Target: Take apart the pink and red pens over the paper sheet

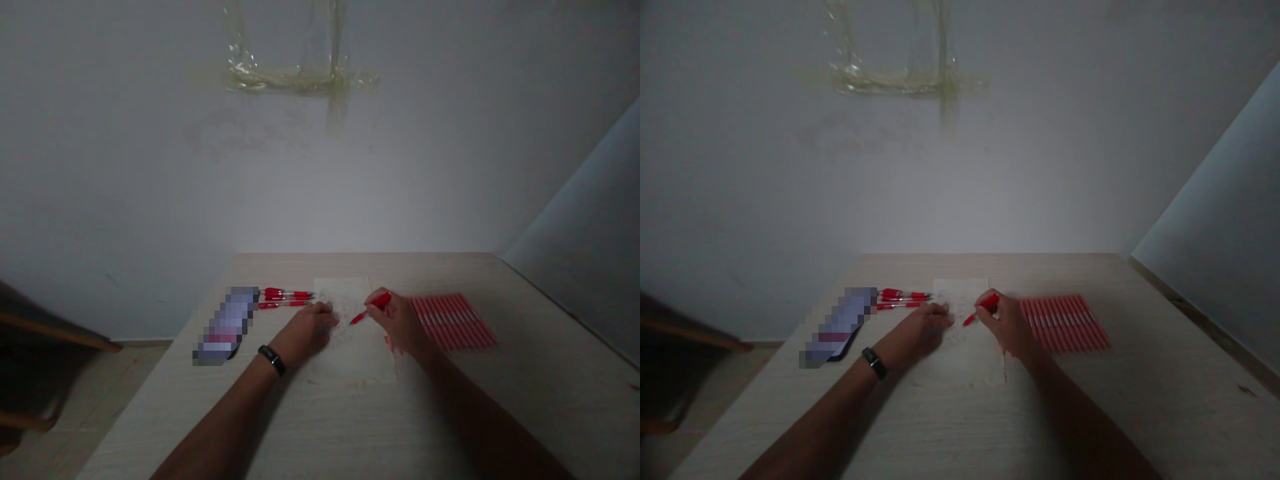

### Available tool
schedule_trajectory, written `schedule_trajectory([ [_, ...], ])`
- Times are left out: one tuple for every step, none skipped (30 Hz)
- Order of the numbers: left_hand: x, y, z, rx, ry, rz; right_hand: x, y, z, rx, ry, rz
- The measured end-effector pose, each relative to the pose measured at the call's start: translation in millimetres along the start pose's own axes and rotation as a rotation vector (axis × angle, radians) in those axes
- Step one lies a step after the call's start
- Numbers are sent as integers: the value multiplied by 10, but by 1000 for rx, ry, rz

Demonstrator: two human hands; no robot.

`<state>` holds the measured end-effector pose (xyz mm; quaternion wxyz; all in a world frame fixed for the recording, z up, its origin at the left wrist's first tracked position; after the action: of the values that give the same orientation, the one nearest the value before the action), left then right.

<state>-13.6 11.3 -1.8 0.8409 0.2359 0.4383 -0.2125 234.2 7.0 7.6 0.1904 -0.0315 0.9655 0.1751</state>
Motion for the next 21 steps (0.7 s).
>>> schedule_trajectory([
  [-12, 1, 11, -3, -19, 11, 2, -4, 12, 49, 21, 24],
  [-24, 3, 23, -7, -45, 29, 3, -6, 23, 101, 37, 49],
  [-35, 8, 36, -15, -78, 53, 2, -6, 31, 147, 53, 71],
  [-44, 13, 49, -27, -116, 79, 1, -3, 36, 181, 70, 89],
  [-50, 20, 63, -46, -158, 105, -1, 2, 37, 197, 90, 104],
  [-54, 27, 79, -68, -202, 128, -3, 10, 32, 197, 112, 117],
  [-54, 35, 96, -89, -247, 147, -3, 17, 23, 184, 135, 131],
  [-50, 44, 116, -110, -293, 162, -1, 24, 10, 165, 160, 139],
  [-43, 53, 137, -125, -341, 175, 7, 28, -5, 149, 185, 135],
  [-33, 61, 160, -137, -391, 189, 19, 29, -19, 137, 211, 119],
  [-20, 70, 182, -151, -446, 203, 35, 28, -30, 131, 237, 94],
  [-4, 77, 203, -159, -506, 210, 56, 24, -35, 125, 262, 64],
  [15, 84, 223, -162, -575, 212, 81, 19, -34, 119, 286, 32],
  [35, 89, 240, -163, -651, 214, 107, 15, -24, 109, 305, 7],
  [57, 93, 252, -161, -734, 216, 134, 12, -5, 93, 321, -10],
  [78, 94, 259, -175, -808, 226, 160, 10, 22, 77, 330, -22],
  [100, 93, 262, -199, -868, 239, 186, 10, 53, 64, 335, -31],
  [120, 92, 261, -227, -910, 250, 209, 12, 86, 55, 337, -36],
  [137, 91, 260, -249, -942, 263, 228, 16, 115, 48, 336, -42],
  [150, 90, 259, -265, -967, 276, 242, 20, 137, 42, 334, -49],
  [159, 91, 259, -273, -990, 288, 249, 24, 149, 34, 328, -59],
])
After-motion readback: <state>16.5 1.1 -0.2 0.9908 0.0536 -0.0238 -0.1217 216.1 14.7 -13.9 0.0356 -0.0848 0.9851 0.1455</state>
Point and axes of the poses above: each hand's wrist, its own y-axis towards the middle knuckle, its own x-axis out of the palm, z = x × y, the point moved 1 cm from there along y, towards the middle knuckle, and after that the axes turned 2 degrees about z, right-handed, at the moved point
